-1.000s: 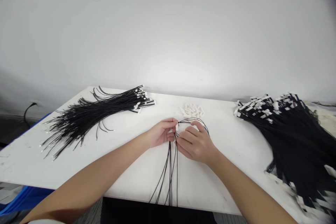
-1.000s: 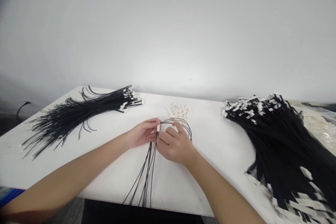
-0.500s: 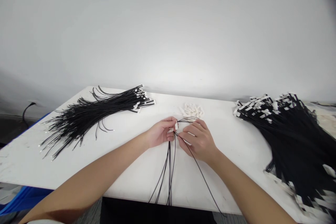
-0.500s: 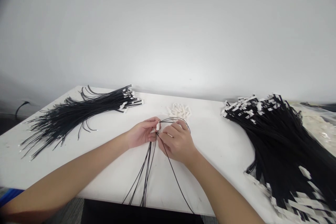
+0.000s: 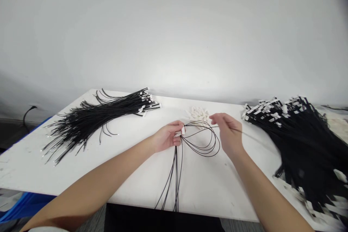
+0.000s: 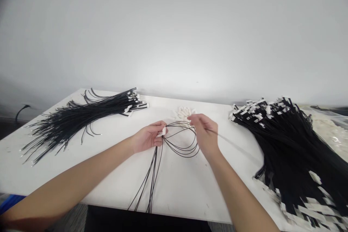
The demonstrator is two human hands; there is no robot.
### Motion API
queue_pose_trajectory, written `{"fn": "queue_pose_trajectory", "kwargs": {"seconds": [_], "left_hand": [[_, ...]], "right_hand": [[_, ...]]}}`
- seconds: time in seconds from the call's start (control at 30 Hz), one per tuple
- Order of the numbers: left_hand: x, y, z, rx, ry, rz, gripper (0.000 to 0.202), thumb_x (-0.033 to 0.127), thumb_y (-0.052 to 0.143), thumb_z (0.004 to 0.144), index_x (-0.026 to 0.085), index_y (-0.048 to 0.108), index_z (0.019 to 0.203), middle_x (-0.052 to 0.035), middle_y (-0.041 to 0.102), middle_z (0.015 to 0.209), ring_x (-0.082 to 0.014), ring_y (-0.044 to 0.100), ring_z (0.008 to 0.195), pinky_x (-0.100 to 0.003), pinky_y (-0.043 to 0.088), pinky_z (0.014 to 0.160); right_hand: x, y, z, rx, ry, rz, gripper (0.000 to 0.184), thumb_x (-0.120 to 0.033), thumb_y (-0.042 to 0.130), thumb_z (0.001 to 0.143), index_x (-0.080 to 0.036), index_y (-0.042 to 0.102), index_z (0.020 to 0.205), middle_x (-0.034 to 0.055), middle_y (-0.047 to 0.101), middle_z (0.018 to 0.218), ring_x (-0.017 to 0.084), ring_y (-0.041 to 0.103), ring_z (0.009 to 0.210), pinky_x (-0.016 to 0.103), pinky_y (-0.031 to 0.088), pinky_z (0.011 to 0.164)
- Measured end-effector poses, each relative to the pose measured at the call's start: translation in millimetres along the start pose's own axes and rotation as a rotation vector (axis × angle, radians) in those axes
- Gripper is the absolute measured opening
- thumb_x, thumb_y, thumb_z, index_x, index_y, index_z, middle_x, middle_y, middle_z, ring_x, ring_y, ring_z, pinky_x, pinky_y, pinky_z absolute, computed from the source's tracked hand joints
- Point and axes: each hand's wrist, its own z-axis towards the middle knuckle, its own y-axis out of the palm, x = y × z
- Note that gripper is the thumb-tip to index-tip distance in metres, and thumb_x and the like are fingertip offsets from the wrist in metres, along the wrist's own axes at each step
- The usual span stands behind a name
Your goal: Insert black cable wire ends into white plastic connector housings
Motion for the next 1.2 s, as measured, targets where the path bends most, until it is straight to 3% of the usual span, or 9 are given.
{"fn": "queue_pose_trajectory", "kwargs": {"seconds": [0.13,0.27,0.4,0.5,0.6,0.7,0.77,0.9,1.2], "left_hand": [[0.9,0.9,-0.7,0.006,0.001,0.001,0.015,0.025,0.061,0.074,0.018,0.048,0.079,0.0008,0.049,0.077,-0.0030,0.033,0.045,-0.020,0.025,0.044],[0.8,1.6,-1.1,0.010,0.004,-0.001,0.016,0.025,0.061,0.073,0.018,0.048,0.079,0.0007,0.050,0.077,-0.0029,0.033,0.045,-0.020,0.027,0.044],[0.2,1.6,-0.7,0.013,0.011,0.013,0.016,0.025,0.062,0.073,0.018,0.050,0.081,0.0010,0.049,0.075,-0.0027,0.032,0.045,-0.020,0.026,0.043],[0.0,2.2,-0.7,0.010,0.021,0.023,0.016,0.025,0.062,0.073,0.018,0.049,0.079,0.0014,0.048,0.074,-0.0027,0.032,0.045,-0.020,0.026,0.043],[-0.2,3.2,-1.1,0.005,0.028,0.031,0.017,0.026,0.062,0.073,0.017,0.049,0.079,0.0016,0.047,0.073,-0.0029,0.031,0.045,-0.019,0.025,0.043],[-0.5,4.0,-1.7,0.006,0.036,0.040,0.017,0.027,0.062,0.074,0.018,0.049,0.080,0.0020,0.046,0.071,-0.0029,0.032,0.045,-0.019,0.025,0.044],[-0.7,4.4,-2.1,0.007,0.037,0.045,0.017,0.027,0.062,0.074,0.018,0.049,0.081,0.0022,0.045,0.071,-0.0030,0.032,0.045,-0.019,0.024,0.044],[-0.8,5.3,-3.0,0.021,0.037,0.055,0.017,0.026,0.062,0.074,0.018,0.049,0.081,0.0026,0.044,0.069,-0.0034,0.034,0.046,-0.019,0.024,0.045],[-0.5,8.8,-5.6,0.032,0.049,0.063,0.018,0.025,0.064,0.072,0.018,0.050,0.081,0.0018,0.047,0.071,-0.0032,0.034,0.046,-0.019,0.025,0.045]], "right_hand": [[-6.4,-18.4,20.4,0.182,0.169,0.319,0.047,-0.062,0.046,0.077,-0.018,0.053,0.064,-0.0058,0.035,0.041,0.009,0.042,0.043,0.026,0.043,0.050],[-15.3,-27.3,26.2,0.159,0.330,0.444,0.055,-0.075,0.029,0.076,-0.022,0.045,0.073,-0.0094,0.024,0.038,0.006,0.023,0.029,0.020,0.023,0.028],[-18.2,-20.0,16.1,-0.027,0.434,0.335,0.037,-0.062,0.041,0.080,-0.025,0.046,0.080,-0.0111,0.023,0.037,0.006,0.015,0.026,0.017,0.014,0.024],[-19.1,-14.1,7.5,-0.251,0.437,0.254,0.030,-0.052,0.046,0.082,-0.024,0.054,0.091,-0.0112,0.025,0.038,0.005,0.017,0.029,0.018,0.028,0.026],[-18.5,-12.3,2.8,-0.454,0.437,0.173,0.034,-0.047,0.057,0.077,-0.019,0.062,0.095,-0.0072,0.040,0.049,0.004,0.027,0.036,0.023,0.041,0.037],[-14.0,-10.7,1.2,-0.537,0.480,0.074,0.037,-0.043,0.065,0.070,-0.017,0.067,0.096,-0.0033,0.046,0.056,0.003,0.030,0.042,0.019,0.028,0.034],[-9.8,-8.1,0.4,-0.523,0.435,-0.011,0.034,-0.041,0.067,0.068,-0.017,0.069,0.091,-0.0004,0.052,0.060,0.005,0.036,0.046,0.019,0.027,0.037],[-3.2,-2.1,-1.8,-0.461,0.218,-0.151,0.023,-0.039,0.065,0.067,-0.017,0.070,0.073,0.0045,0.063,0.073,0.013,0.051,0.064,0.025,0.041,0.056],[2.0,1.1,-7.0,-0.451,0.106,-0.240,0.021,-0.038,0.060,0.071,-0.019,0.064,0.064,-0.0006,0.049,0.058,0.009,0.036,0.054,0.024,0.032,0.051]]}}
